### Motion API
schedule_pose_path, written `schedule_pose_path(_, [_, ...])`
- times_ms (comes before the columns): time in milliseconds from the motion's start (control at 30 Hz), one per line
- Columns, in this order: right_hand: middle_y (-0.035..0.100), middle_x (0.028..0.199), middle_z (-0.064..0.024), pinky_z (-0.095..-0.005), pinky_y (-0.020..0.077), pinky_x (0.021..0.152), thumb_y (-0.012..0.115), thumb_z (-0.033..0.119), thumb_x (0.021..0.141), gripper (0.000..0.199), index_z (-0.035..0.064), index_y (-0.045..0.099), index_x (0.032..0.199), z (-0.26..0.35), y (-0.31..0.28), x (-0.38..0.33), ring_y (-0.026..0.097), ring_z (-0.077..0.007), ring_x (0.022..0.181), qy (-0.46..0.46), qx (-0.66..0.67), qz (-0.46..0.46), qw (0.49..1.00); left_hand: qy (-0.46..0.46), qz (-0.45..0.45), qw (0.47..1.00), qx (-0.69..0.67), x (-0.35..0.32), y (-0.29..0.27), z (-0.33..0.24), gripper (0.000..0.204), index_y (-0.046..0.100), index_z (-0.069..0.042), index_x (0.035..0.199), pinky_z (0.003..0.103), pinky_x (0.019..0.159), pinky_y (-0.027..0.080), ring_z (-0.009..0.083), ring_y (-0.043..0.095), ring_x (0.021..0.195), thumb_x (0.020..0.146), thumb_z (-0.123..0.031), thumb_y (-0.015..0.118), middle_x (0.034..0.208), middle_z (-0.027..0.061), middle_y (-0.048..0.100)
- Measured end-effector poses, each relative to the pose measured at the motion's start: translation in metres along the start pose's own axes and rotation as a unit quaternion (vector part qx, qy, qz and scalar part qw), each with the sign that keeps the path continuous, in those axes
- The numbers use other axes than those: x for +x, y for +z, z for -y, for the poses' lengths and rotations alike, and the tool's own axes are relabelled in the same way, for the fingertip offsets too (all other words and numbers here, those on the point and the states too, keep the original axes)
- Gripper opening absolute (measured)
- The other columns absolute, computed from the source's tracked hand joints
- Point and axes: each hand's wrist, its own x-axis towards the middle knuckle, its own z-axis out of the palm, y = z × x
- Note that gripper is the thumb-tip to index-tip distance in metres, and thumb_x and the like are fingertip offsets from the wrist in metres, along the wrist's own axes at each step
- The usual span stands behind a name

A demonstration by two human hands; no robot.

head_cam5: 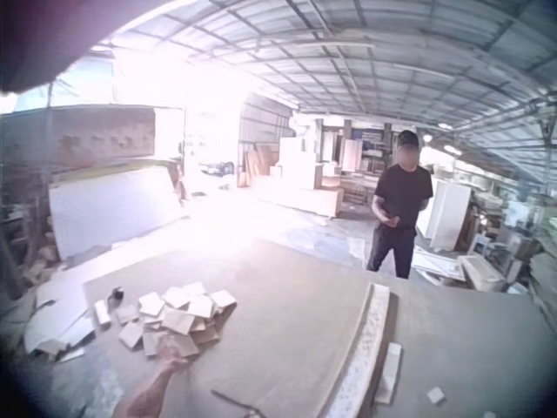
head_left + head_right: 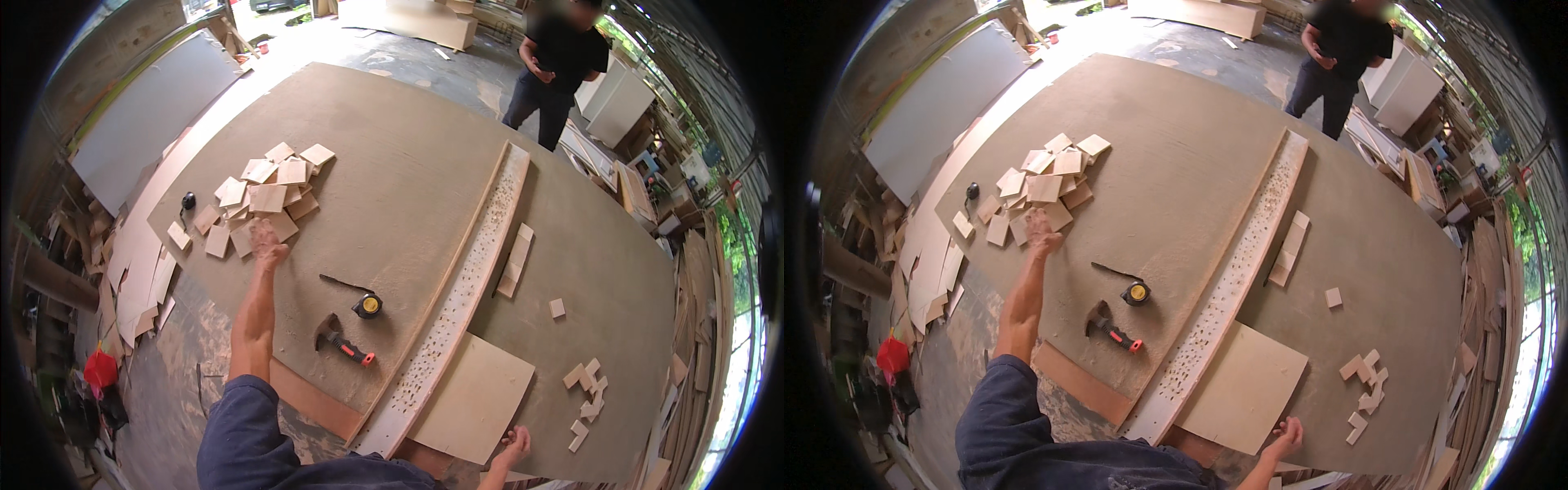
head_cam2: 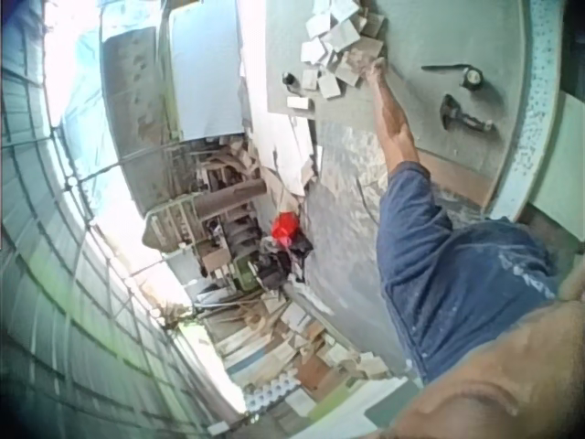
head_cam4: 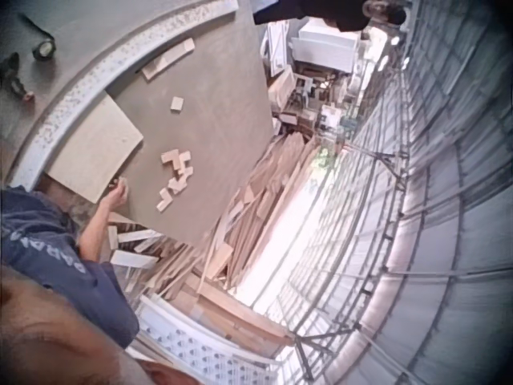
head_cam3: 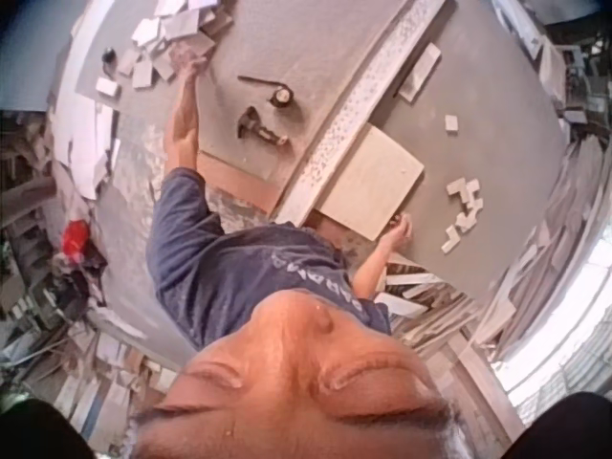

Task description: The person uses a tape measure and a pencil to mark a board, then hammers a wooden guide into place before marking multiple small wooden blocks against the guide.

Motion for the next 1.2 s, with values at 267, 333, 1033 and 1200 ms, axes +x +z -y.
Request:
schedule_pose_path(267, [0.066, 0.100, -0.0085, -0.0302, 0.0518, 0.079, 0.071, 0.016, 0.091, 0.035, -0.0052, 0.065, 0.118, 0.003, 0.037, -0.013, 0.061, -0.0163, 0.089, -0.158, -0.139, 0.061, 0.976, 0.035, 0.040, 0.998, 0.017, 0.029, 0.011, 0.086, 0.097, 0.038, -0.012, 0.152, 0.051, 0.121, 0.022, 0.0373, 0.031, 0.147, 0.067, -0.028, 0.082, 0.156, 0.0193, 0.038])
schedule_pose_path(333, [0.066, 0.102, -0.0083, -0.0299, 0.0517, 0.081, 0.070, 0.016, 0.092, 0.032, -0.0050, 0.065, 0.116, 0.018, 0.028, -0.010, 0.062, -0.0162, 0.092, -0.176, -0.129, 0.022, 0.976, 0.033, 0.046, 0.995, -0.081, 0.015, -0.019, 0.020, 0.079, 0.060, -0.010, 0.126, 0.047, 0.103, 0.042, 0.0354, 0.053, 0.119, 0.056, -0.033, 0.086, 0.125, 0.0155, 0.058])
schedule_pose_path(1033, [0.073, 0.086, -0.0096, -0.0316, 0.0527, 0.071, 0.073, 0.017, 0.090, 0.030, -0.0056, 0.070, 0.110, 0.075, 0.218, 0.021, 0.065, -0.0158, 0.074, -0.185, -0.087, 0.317, 0.926, 0.419, 0.279, 0.745, -0.438, -0.271, -0.072, -0.320, 0.087, 0.054, -0.008, 0.139, 0.045, 0.105, 0.047, 0.0342, 0.043, 0.136, 0.061, -0.015, 0.093, 0.145, 0.0170, 0.043])
schedule_pose_path(1200, [0.074, 0.089, -0.0179, -0.0346, 0.0540, 0.071, 0.072, 0.012, 0.088, 0.023, -0.0040, 0.071, 0.105, 0.070, 0.229, 0.052, 0.069, -0.0243, 0.076, -0.252, -0.152, 0.174, 0.940, 0.268, 0.397, 0.747, -0.461, -0.279, -0.055, -0.319, 0.063, 0.057, 0.001, 0.136, 0.032, 0.075, 0.057, 0.0199, 0.071, 0.092, 0.080, -0.012, 0.082, 0.116, 0.0149, 0.069])
